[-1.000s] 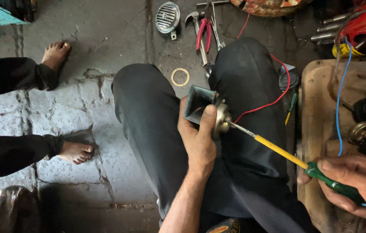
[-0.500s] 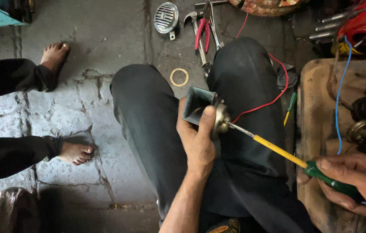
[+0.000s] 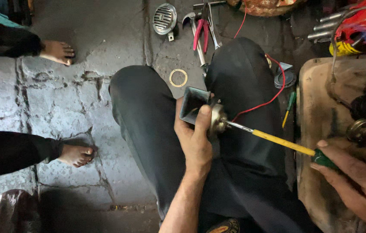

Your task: The person holds a small cylindrical electrical component in their left hand and uses a screwdriver in their right hand to tighten or adjust a screw on the component. The person repeatedly rotates the screwdriver while holding the component steady on their lap.

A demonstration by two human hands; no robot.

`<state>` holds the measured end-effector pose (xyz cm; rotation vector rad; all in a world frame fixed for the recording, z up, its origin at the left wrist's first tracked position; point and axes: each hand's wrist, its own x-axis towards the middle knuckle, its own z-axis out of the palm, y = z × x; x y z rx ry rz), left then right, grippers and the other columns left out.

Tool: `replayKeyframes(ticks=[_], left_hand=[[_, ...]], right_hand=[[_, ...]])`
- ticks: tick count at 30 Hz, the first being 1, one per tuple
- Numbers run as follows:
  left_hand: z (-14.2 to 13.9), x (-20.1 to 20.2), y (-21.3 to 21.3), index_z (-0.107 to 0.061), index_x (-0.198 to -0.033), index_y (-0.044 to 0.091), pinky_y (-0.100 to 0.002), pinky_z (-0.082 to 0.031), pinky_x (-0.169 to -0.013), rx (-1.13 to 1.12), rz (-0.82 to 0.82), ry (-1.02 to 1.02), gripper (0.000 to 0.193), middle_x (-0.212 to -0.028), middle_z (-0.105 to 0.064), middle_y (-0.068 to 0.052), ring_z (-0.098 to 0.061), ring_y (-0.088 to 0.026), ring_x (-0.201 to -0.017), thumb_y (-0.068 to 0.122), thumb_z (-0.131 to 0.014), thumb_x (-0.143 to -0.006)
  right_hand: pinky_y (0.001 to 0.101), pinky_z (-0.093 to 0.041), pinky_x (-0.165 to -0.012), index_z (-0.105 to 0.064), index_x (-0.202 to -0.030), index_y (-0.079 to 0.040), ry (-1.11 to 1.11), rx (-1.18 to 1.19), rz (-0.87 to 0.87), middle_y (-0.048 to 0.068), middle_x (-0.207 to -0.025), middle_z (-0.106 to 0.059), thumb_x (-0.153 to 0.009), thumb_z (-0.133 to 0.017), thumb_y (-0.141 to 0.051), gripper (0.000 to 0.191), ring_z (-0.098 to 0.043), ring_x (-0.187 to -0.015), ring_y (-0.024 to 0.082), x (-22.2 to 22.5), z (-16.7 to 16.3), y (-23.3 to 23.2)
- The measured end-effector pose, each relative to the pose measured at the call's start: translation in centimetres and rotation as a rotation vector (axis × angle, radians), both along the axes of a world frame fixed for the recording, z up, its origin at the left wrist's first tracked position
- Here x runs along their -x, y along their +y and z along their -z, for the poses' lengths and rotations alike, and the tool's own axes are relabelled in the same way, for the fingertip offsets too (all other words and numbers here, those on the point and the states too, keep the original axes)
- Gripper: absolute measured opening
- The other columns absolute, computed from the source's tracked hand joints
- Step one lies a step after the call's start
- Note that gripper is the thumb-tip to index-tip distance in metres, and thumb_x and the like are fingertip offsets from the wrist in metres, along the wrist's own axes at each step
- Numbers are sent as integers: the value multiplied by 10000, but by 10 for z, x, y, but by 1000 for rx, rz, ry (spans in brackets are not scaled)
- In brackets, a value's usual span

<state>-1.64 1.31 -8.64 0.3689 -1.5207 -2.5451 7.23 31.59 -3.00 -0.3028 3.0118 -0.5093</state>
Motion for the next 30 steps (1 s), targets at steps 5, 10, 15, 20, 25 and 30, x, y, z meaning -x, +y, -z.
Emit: replayKeyframes(ticks=[5, 10, 15, 20, 25, 30], left_hand=[[-2, 4, -1, -620, -1268, -10, -302, -541, -932, -11, -13, -3, 338, -1152, -698, -123, -662, -173, -1036, 217, -669, -1023], [-7, 9, -1, -610, -1214, 41, -419, -609, -728, -474, 5, -124, 316, -1066, -701, -147, -701, -235, -873, 213, -632, -949], [-15, 6, -7, -628, -1184, -44, -401, -603, -754, -632, 121, -215, 379, -1026, -698, -184, -712, -255, -864, 303, -559, -1050], [-22, 5, -11, -649, -1156, -61, -402, -610, -769, -760, 158, -337, 448, -997, -702, -185, -716, -263, -872, 361, -533, -1058], [-25, 7, -12, -627, -1166, 15, -409, -601, -818, -821, 101, -359, 349, -1058, -712, -157, -710, -250, -938, 326, -550, -1028], [-25, 7, -13, -626, -1173, 13, -402, -596, -836, -828, 115, -350, 353, -1063, -712, -156, -708, -242, -947, 325, -561, -1022]], right_hand=[[228, -537, -619, -722, -1222, -57, -130, 203, 164, 38, -843, -718, -797, -802, -176, 449, -690, -711, 104, 12, -8, -7], [217, -439, -606, -698, -1206, -21, 6, 705, 447, 15, -786, -620, -981, -729, -104, 242, -552, -637, 73, 30, -14, -62], [192, -485, -743, -682, -1208, -6, 291, 716, 241, 4, -952, -668, -1014, -764, -92, 228, -595, -812, 66, 64, 5, -134], [215, -546, -740, -686, -1227, -12, 382, 651, 141, 50, -1000, -730, -1009, -811, -89, 263, -688, -828, 92, 89, 8, -170], [232, -564, -759, -687, -1234, -9, 391, 606, 106, 84, -1001, -740, -1018, -816, -106, 270, -720, -865, 124, 94, 4, -175], [234, -564, -740, -696, -1236, -5, 364, 580, 149, 78, -1023, -747, -1004, -820, -110, 283, -725, -832, 127, 91, 10, -175]])
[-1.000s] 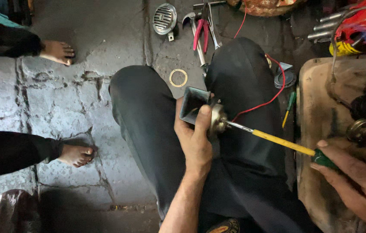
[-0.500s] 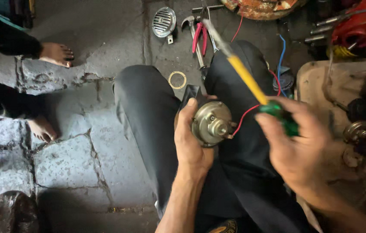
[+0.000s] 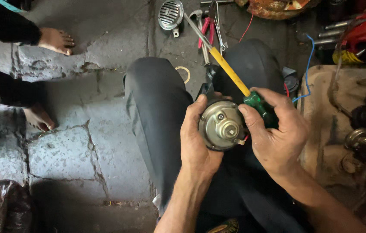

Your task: The person holds a small cylindrical electrical component in their left hand and uses a screwdriver in their right hand to tighten or adjust a screw on the component. The person repeatedly rotates the screwdriver while holding the component steady on their lap.

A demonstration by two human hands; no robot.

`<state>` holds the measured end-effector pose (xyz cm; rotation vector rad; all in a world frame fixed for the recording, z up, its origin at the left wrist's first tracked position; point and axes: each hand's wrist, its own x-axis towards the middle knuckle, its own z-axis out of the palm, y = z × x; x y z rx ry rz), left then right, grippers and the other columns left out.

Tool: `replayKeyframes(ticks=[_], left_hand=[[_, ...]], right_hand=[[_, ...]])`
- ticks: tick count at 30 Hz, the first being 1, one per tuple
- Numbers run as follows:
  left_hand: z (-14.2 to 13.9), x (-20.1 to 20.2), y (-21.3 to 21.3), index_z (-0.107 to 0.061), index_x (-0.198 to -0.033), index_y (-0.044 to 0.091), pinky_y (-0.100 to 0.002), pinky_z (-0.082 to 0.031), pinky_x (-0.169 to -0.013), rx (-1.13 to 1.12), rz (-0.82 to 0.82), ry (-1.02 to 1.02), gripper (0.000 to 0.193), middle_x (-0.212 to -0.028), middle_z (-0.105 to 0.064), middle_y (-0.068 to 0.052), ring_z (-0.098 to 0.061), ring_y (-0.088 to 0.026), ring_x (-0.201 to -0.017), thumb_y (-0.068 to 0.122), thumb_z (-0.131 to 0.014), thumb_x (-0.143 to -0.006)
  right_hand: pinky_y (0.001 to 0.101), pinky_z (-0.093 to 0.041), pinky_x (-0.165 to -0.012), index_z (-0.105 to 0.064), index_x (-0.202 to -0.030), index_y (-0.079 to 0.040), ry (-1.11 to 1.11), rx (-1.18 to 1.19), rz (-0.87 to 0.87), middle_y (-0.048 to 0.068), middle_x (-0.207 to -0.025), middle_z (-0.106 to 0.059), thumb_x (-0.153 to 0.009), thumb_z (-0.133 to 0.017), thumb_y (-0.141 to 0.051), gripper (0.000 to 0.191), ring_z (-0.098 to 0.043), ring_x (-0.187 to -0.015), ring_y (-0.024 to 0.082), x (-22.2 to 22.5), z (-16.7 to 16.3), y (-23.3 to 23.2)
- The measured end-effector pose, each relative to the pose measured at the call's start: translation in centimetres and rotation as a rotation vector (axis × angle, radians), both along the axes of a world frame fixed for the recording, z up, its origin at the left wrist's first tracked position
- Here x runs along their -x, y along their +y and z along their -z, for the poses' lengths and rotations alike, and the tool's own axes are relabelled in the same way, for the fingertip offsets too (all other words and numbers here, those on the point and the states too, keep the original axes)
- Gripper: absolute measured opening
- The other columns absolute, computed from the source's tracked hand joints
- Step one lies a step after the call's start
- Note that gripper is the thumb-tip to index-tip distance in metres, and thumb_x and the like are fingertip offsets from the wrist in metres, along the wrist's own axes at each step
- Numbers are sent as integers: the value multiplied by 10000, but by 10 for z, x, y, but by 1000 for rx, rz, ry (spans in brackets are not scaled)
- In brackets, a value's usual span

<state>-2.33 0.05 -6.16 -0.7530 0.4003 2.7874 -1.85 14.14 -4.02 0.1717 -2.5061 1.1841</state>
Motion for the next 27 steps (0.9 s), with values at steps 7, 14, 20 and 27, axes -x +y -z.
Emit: replayKeyframes(ticks=[7, 14, 20, 27], left_hand=[[-3, 0, 0, -625, -1173, 8, -387, -593, -844, 0, -3, -4, 346, -1063, -710, -151, -710, -237, -950, 314, -560, -1024], [-2, 0, -1, -629, -1163, 15, -382, -591, -830, -7, 5, 4, 344, -1053, -713, -150, -710, -236, -930, 321, -558, -1024], [-2, -1, -1, -627, -1168, 10, -381, -591, -850, -9, 3, 5, 351, -1059, -710, -144, -711, -233, -945, 324, -567, -1025], [3, -1, -1, -623, -1186, -23, -377, -607, -792, 202, -37, 92, 348, -1068, -703, -163, -709, -237, -934, 277, -587, -1014]], right_hand=[[235, -581, -772, -684, -1243, 4, 27, -27, -49, 92, -1049, -744, -1010, -818, -115, 294, -732, -882, 137, 2, -1, 0], [252, -584, -808, -680, -1229, 5, 21, 5, -33, 103, -1057, -747, -1020, -815, -126, 281, -733, -904, 146, -3, 2, 1], [255, -578, -808, -687, -1228, -7, 44, -70, -25, 103, -1066, -746, -1016, -825, -134, 283, -740, -921, 157, -1, -4, -4], [256, -530, -731, -723, -1242, -44, -366, 20, 2, 61, -988, -749, -949, -752, -168, 319, -686, -858, 141, -23, -31, 32]])
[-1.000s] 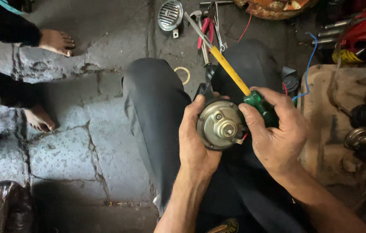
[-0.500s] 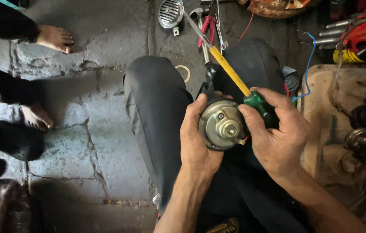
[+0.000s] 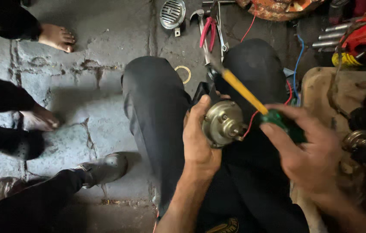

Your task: The person holds a small cylindrical electrical component in their left hand and uses a screwdriver in their right hand to tighten or adjust a screw on the component. The person repeatedly rotates the screwdriver while holding the component steady on their lap.

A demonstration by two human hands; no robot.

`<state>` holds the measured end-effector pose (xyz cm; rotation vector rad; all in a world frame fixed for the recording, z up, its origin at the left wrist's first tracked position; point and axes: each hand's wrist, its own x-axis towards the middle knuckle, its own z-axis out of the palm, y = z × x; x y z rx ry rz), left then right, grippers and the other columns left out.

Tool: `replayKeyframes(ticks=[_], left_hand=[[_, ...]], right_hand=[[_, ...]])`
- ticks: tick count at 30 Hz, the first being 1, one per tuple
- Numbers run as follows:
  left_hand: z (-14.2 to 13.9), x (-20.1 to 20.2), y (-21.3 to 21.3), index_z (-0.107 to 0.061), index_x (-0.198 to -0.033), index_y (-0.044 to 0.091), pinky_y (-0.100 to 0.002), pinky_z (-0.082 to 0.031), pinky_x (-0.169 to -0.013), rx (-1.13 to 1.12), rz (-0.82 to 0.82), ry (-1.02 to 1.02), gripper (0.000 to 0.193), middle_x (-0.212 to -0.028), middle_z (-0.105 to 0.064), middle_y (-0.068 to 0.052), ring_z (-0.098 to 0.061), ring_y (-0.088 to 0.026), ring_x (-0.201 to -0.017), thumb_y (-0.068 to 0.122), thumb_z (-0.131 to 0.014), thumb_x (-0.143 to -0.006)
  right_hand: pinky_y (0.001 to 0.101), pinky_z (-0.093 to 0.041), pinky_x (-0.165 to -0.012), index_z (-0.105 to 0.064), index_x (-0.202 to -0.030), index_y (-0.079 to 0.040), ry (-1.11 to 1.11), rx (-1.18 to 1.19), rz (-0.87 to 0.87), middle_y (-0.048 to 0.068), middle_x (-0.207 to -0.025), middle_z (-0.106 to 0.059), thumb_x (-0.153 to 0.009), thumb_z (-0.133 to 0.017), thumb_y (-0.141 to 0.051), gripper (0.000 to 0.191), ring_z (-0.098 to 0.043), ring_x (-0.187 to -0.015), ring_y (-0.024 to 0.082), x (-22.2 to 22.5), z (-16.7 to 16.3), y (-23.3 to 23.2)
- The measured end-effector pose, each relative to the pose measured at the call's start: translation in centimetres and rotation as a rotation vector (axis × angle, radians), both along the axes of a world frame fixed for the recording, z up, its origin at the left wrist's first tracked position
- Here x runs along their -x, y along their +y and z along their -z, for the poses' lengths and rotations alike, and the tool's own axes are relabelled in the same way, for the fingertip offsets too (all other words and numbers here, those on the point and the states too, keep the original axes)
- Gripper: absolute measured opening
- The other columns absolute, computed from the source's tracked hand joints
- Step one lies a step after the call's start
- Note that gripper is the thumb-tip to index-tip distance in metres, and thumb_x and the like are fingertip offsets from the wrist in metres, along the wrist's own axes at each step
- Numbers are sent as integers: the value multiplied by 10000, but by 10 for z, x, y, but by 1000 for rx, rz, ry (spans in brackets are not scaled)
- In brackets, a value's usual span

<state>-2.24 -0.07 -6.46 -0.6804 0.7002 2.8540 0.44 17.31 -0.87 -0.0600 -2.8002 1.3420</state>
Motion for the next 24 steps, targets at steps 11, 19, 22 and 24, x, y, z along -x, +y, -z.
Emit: replayKeyframes(ticks=[11, 19, 22, 24], left_hand=[[10, -2, 2, -633, -1175, -7, -318, -547, -871, 502, -52, 150, 339, -1022, -669, -106, -659, -170, -928, 286, -639, -1003], [6, -3, 5, -631, -1158, -4, -325, -500, -918, 624, -74, 178, 364, -1050, -648, -85, -610, -162, -984, 318, -635, -989], [6, -2, 5, -627, -1172, 10, -320, -515, -903, 633, -59, 177, 350, -1038, -648, -70, -622, -150, -976, 307, -627, -986], [6, -1, 6, -620, -1172, 14, -325, -517, -823, 587, -52, 163, 322, -996, -649, -69, -617, -153, -907, 273, -637, -981]], right_hand=[[316, -599, -697, -755, -1169, -75, -357, -554, -116, 128, -950, -753, -841, -760, -258, 376, -748, -778, 191, -39, -22, 64], [328, -618, -729, -771, -1201, -101, -585, -381, -27, 93, -950, -772, -876, -764, -282, 373, -778, -820, 182, -68, 11, 121], [307, -602, -772, -766, -1206, -77, -385, -237, -122, 98, -994, -767, -910, -715, -255, 349, -771, -885, 176, -75, 19, 132], [281, -598, -792, -742, -1236, -79, -313, -179, -224, 90, -1038, -759, -947, -691, -264, 347, -770, -907, 154, -79, 24, 138]])
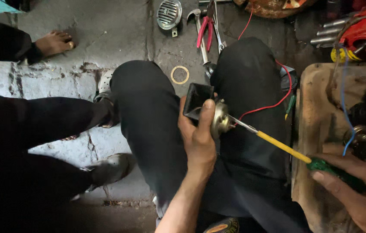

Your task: The person holds a small cylindrical electrical component in their left hand and uses a screwdriver in their right hand to tighten or adjust a screw on the component. The person repeatedly rotates the screwdriver while holding the component steady on their lap.

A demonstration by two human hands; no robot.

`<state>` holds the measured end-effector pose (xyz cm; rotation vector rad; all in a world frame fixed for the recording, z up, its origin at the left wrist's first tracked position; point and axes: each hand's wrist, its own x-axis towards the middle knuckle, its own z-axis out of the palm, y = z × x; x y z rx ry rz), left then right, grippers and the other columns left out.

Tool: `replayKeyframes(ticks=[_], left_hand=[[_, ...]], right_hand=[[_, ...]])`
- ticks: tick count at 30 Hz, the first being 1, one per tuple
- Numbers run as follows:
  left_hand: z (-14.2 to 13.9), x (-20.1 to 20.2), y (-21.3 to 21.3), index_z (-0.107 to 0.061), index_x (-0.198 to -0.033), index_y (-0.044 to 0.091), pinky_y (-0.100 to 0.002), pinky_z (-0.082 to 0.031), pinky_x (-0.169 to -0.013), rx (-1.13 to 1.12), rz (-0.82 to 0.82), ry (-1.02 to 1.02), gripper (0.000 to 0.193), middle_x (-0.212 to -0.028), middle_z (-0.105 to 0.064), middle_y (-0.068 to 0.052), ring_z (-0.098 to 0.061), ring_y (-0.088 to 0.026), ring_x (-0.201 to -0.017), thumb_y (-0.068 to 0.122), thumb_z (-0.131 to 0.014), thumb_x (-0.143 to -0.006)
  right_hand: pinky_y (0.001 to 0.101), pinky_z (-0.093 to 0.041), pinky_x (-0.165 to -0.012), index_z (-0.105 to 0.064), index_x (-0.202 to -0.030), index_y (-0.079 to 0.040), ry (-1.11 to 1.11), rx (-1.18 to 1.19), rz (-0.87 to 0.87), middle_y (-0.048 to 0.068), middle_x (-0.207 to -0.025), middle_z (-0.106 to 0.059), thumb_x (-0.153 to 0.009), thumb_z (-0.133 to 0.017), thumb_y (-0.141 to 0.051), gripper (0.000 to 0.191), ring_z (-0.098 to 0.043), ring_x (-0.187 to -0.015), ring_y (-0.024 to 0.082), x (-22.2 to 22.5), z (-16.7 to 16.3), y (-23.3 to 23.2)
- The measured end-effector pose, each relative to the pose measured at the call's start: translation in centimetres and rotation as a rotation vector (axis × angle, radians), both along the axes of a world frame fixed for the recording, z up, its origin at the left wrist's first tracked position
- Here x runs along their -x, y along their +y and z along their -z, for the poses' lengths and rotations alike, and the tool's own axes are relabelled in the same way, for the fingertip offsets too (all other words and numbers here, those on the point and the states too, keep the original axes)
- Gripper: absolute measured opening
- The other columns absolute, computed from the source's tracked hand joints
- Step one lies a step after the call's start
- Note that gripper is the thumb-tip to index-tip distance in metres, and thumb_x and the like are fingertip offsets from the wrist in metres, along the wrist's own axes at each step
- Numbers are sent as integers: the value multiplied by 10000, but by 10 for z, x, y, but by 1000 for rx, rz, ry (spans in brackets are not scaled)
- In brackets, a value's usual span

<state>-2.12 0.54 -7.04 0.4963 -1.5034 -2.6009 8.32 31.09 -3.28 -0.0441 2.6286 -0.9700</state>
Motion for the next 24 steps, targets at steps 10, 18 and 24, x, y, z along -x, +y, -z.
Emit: replayKeyframes(ticks=[10, 18, 24], left_hand=[[6, -5, 2, -637, -1203, 16, -276, -520, -792, 101, -21, 9, 303, -996, -663, -44, -603, -110, -887, 236, -689, -1002], [7, -9, 0, -614, -1179, 31, -263, -515, -757, 115, 13, 38, 329, -962, -653, -31, -587, -97, -841, 286, -694, -989], [6, -14, 1, -598, -1183, 13, -255, -530, -718, 150, 23, 99, 380, -948, -637, -41, -595, -90, -801, 330, -714, -1009]], right_hand=[[250, -337, -374, -760, -1240, -6, -237, 258, 268, 75, -668, -563, -979, -679, -170, 318, -429, -484, 88, -2, 3, 10], [335, -335, -321, -724, -1224, -29, -792, 182, 370, 110, -501, -486, -1058, -511, -365, 431, -406, -314, 179, 11, 6, 36], [349, -321, -240, -668, -1206, 14, -1051, 514, 451, 124, -424, -480, -1059, -448, -464, 546, -373, -227, 193, 21, 20, 50]])
